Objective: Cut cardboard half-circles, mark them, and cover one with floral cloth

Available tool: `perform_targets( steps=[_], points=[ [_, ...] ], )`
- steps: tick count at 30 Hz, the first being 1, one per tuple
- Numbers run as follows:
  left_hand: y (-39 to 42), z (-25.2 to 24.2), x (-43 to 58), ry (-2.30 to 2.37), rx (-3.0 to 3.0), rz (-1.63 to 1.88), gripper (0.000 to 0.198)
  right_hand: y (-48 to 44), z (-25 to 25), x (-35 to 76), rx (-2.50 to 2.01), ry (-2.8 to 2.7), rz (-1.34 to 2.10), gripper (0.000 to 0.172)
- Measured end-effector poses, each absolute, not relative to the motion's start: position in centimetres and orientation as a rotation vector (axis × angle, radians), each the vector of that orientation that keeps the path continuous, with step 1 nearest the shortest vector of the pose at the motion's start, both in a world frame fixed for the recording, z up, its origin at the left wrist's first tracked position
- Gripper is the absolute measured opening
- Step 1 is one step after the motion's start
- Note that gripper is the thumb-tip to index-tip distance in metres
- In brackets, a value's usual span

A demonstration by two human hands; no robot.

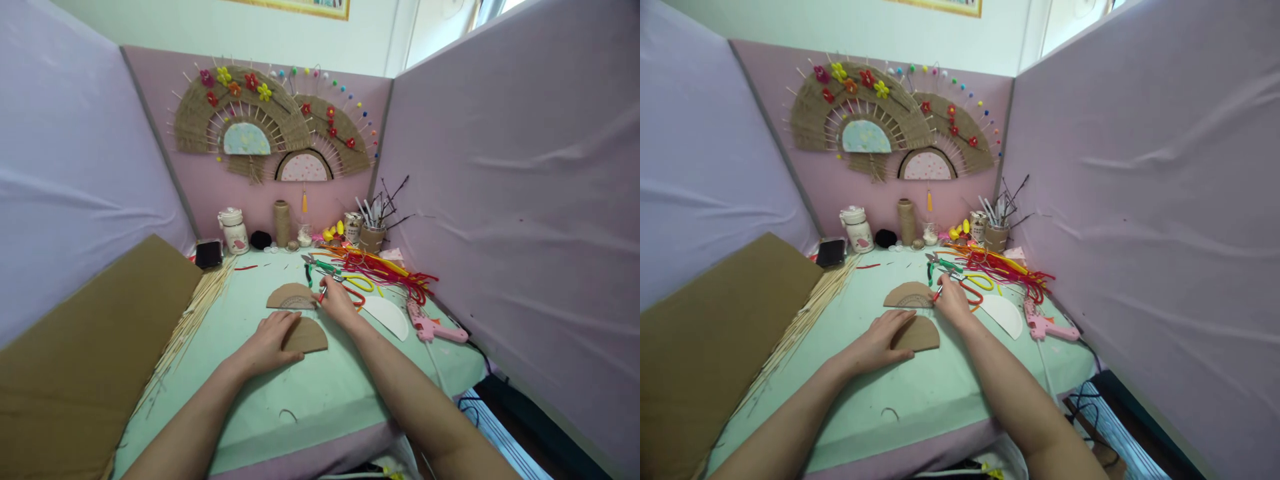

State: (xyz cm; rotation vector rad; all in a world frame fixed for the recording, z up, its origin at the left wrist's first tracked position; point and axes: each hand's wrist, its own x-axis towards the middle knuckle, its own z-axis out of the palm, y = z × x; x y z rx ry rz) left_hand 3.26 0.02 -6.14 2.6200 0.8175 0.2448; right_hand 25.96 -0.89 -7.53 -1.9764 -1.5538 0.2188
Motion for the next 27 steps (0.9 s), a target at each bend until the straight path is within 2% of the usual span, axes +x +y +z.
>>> perform_targets(
  steps=[9, 14, 20, 27],
  points=[
    [-0.2, -5.6, 3.3, 0.822, 2.604, 0.242, 0.068, -2.2, -6.4, 32.6, -2.411, -1.290, 0.101, 0.025],
    [-0.1, -6.0, 3.2, 0.820, 2.607, 0.251, 0.070, -1.6, -6.9, 32.5, -2.412, -1.361, 0.139, 0.037],
    [0.3, -6.6, 3.1, 0.817, 2.627, 0.230, 0.070, 0.3, -6.8, 29.8, -2.359, -1.393, 0.112, 0.023],
    [0.8, -7.3, 3.0, 0.805, 2.653, 0.281, 0.069, 0.5, -6.5, 29.0, -2.433, -1.260, 0.033, 0.034]
  ],
)
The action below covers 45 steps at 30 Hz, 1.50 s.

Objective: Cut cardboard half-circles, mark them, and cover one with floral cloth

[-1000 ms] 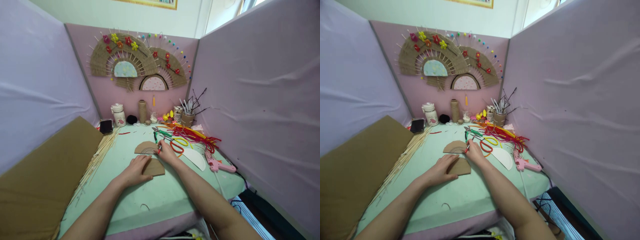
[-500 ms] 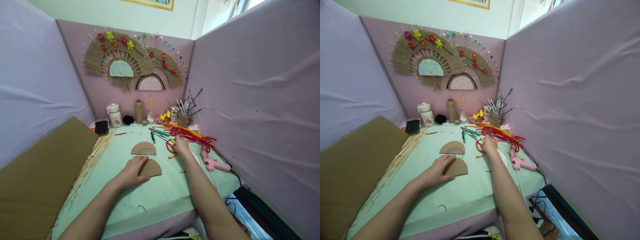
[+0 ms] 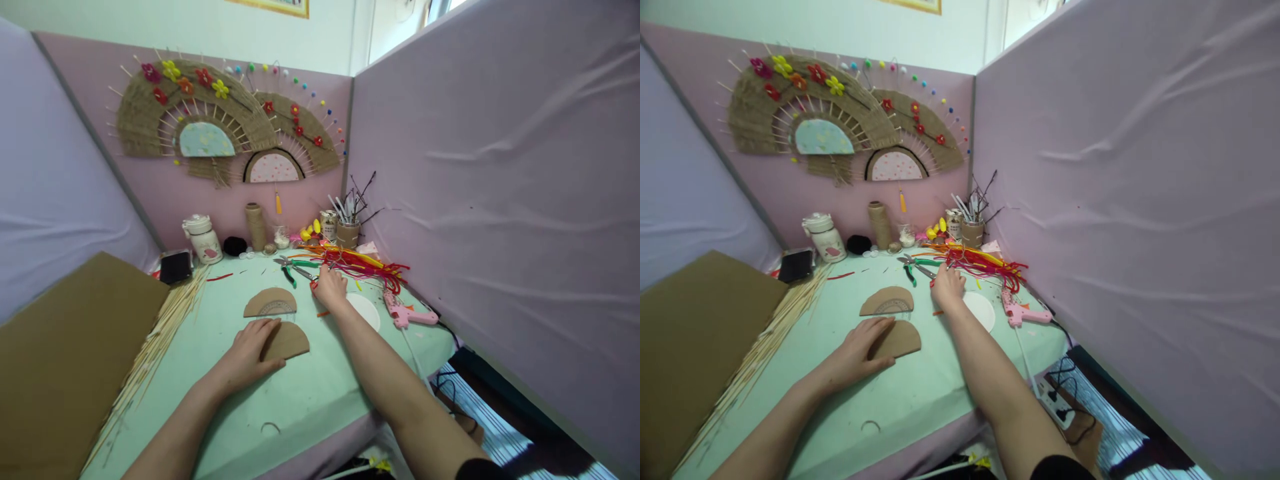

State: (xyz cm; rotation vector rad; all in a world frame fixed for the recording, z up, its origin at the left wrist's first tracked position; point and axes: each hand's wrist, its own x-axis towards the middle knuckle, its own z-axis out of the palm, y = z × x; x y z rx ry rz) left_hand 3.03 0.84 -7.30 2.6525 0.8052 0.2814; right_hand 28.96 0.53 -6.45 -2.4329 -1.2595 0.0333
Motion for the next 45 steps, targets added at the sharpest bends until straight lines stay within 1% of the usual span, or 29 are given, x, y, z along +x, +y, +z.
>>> perform_targets(
  steps=[4, 9, 17, 29, 35, 37, 40, 42, 45],
  points=[
    [1.0, -7.5, 3.0, 0.808, 2.653, 0.286, 0.068, -0.3, -6.5, 30.5, -2.482, -1.228, 0.082, 0.036],
    [1.1, -7.4, 3.1, 0.809, 2.671, 0.283, 0.069, 0.0, -6.8, 30.9, -2.449, -1.329, 0.115, 0.036],
    [1.0, -7.4, 3.2, 0.811, 2.665, 0.286, 0.068, 1.0, -6.3, 29.5, -2.315, -1.471, 0.007, 0.024],
    [0.7, -7.2, 3.2, 0.828, 2.644, 0.273, 0.067, 1.0, -7.1, 29.6, -2.350, -1.362, -0.017, 0.018],
    [0.5, -6.7, 3.4, 0.821, 2.626, 0.237, 0.067, 2.8, -5.1, 31.5, -2.400, -1.406, -0.045, 0.029],
    [0.5, -6.7, 3.4, 0.822, 2.620, 0.235, 0.067, 4.2, -4.0, 33.4, -2.434, -1.459, -0.034, 0.040],
    [0.5, -6.7, 3.3, 0.825, 2.595, 0.240, 0.067, 6.0, -2.9, 36.8, -2.502, -1.548, 0.005, 0.064],
    [0.5, -6.8, 3.2, 0.820, 2.573, 0.238, 0.067, 6.7, -2.6, 38.9, -2.560, -1.592, 0.034, 0.074],
    [0.5, -7.0, 3.0, 0.824, 2.541, 0.235, 0.067, 6.9, -2.7, 40.9, -2.626, -1.644, 0.055, 0.074]
  ],
)
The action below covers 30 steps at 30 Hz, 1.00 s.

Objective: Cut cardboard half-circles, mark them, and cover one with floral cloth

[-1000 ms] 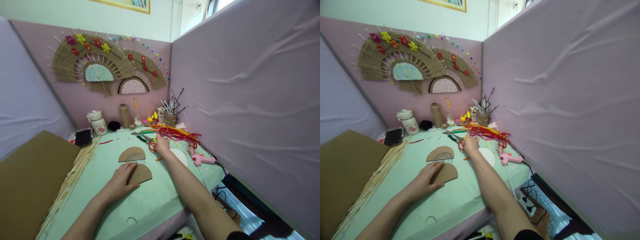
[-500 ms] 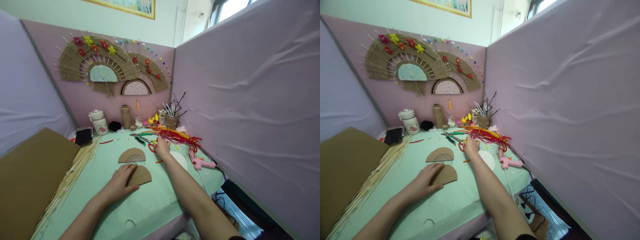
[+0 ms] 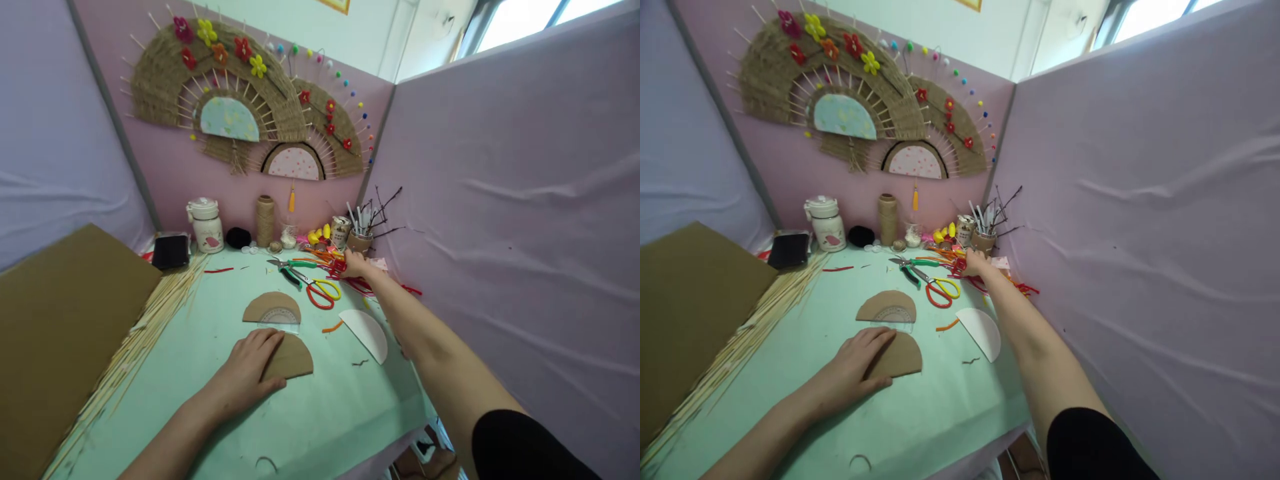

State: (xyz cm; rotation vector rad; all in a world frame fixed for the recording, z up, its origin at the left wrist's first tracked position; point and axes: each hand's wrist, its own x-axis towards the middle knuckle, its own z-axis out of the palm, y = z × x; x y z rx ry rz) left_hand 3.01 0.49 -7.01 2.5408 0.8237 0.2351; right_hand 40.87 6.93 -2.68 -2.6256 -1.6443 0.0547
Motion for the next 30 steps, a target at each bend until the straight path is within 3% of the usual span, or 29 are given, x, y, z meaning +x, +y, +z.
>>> perform_targets(
  steps=[7, 9, 18, 26, 30],
  points=[
    [0.5, -7.5, 2.9, 0.867, 2.461, 0.234, 0.069, 10.8, -0.2, 39.8, -2.483, -1.710, -0.242, 0.031],
    [0.5, -8.0, 2.9, 0.880, 2.441, 0.226, 0.070, 13.7, 1.5, 39.3, -2.446, -1.668, -0.347, 0.027],
    [1.6, -10.5, 2.7, 0.830, 2.443, 0.136, 0.092, 22.8, 5.5, 40.1, -2.448, -1.446, -0.509, 0.027],
    [0.1, -5.6, 3.3, 0.904, 2.413, 0.039, 0.073, 21.0, 8.0, 37.2, -2.129, -1.572, -0.728, 0.026],
    [-0.6, -5.6, 3.4, 0.843, 2.428, 0.177, 0.077, 15.1, 8.1, 32.2, -1.604, -1.737, -0.610, 0.054]
  ],
)
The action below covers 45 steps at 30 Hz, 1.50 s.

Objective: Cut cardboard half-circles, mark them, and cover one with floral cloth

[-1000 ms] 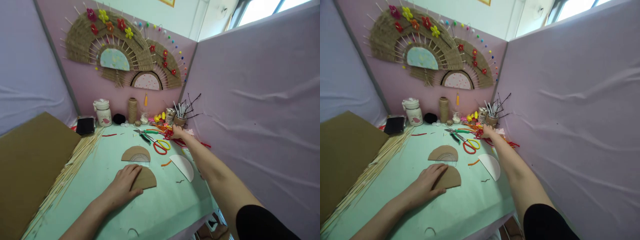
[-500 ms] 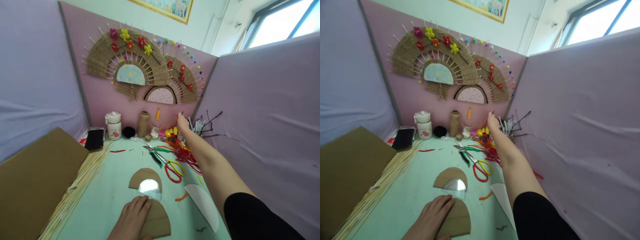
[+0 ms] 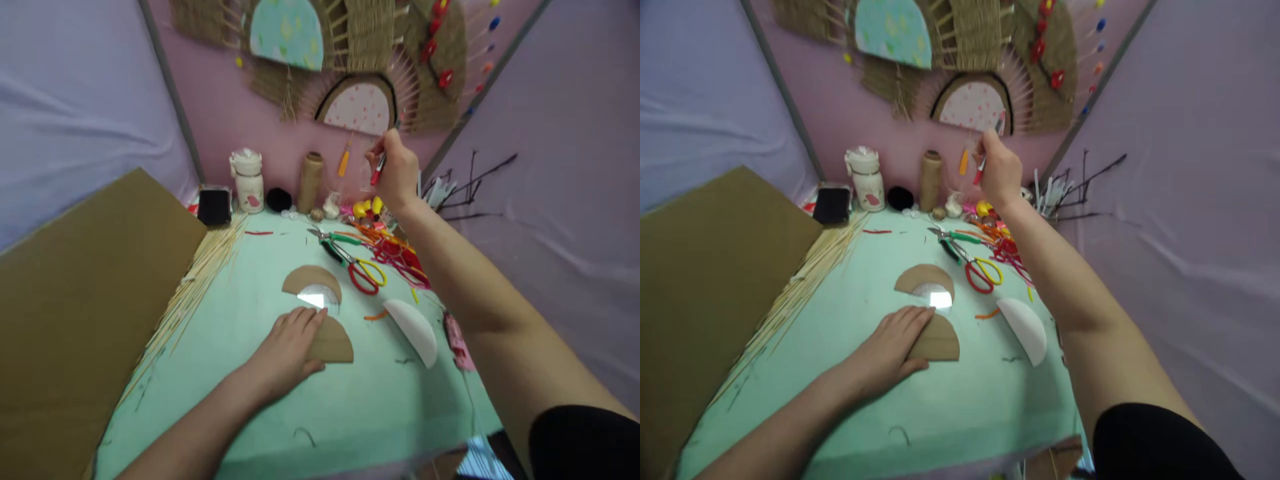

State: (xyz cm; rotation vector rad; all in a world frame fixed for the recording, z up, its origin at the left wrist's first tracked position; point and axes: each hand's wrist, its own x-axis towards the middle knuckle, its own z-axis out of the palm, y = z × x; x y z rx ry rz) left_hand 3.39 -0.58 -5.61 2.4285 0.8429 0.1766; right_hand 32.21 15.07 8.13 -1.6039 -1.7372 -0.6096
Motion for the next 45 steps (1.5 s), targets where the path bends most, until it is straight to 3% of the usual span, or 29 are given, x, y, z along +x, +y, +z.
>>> perform_targets(
  steps=[2, 5, 8, 10, 13, 17, 24, 30, 35, 41, 45],
  points=[
    [-0.9, -6.1, 3.4, 0.794, 2.418, 0.226, 0.084, 10.7, 7.6, 29.2, -1.509, -1.802, -0.446, 0.047],
    [-1.0, -6.5, 3.2, 0.762, 2.360, 0.273, 0.095, 4.1, 5.9, 25.5, -1.556, -1.983, -0.088, 0.012],
    [-0.2, -5.8, 2.7, 0.853, 2.228, 0.408, 0.102, -0.7, 3.6, 23.8, -1.598, -2.199, 0.414, 0.014],
    [0.4, -4.8, 2.3, 0.863, 2.054, 0.502, 0.093, -2.4, 2.4, 23.5, -1.552, -2.253, 0.704, 0.014],
    [0.7, -3.5, 1.9, 0.813, 1.707, 0.467, 0.063, -3.4, 1.1, 23.2, -1.417, -2.267, 0.886, 0.013],
    [0.2, -3.3, 2.4, 0.705, 1.507, 0.365, 0.033, -3.4, -0.2, 22.2, -1.263, -2.286, 0.907, 0.017],
    [-0.2, -3.8, 2.1, 0.864, 1.408, 0.455, 0.026, -6.2, -2.3, 22.9, -1.456, -1.867, 0.739, 0.026],
    [-1.7, -4.7, 0.1, 0.972, 1.365, 0.648, 0.032, -11.9, -5.6, 24.3, -1.489, -1.675, 0.651, 0.033],
    [-2.3, -5.3, -0.5, 0.982, 1.372, 0.709, 0.031, -13.8, -8.4, 23.9, -1.452, -1.588, 0.411, 0.025],
    [-2.4, -4.7, 0.5, 0.957, 1.131, 0.802, 0.043, -14.3, -9.1, 21.7, -1.455, -1.508, 0.258, 0.024],
    [-2.8, -4.5, 1.8, 0.887, 1.028, 0.778, 0.035, -14.5, -9.0, 19.6, -1.382, -1.575, 0.167, 0.022]
  ],
)
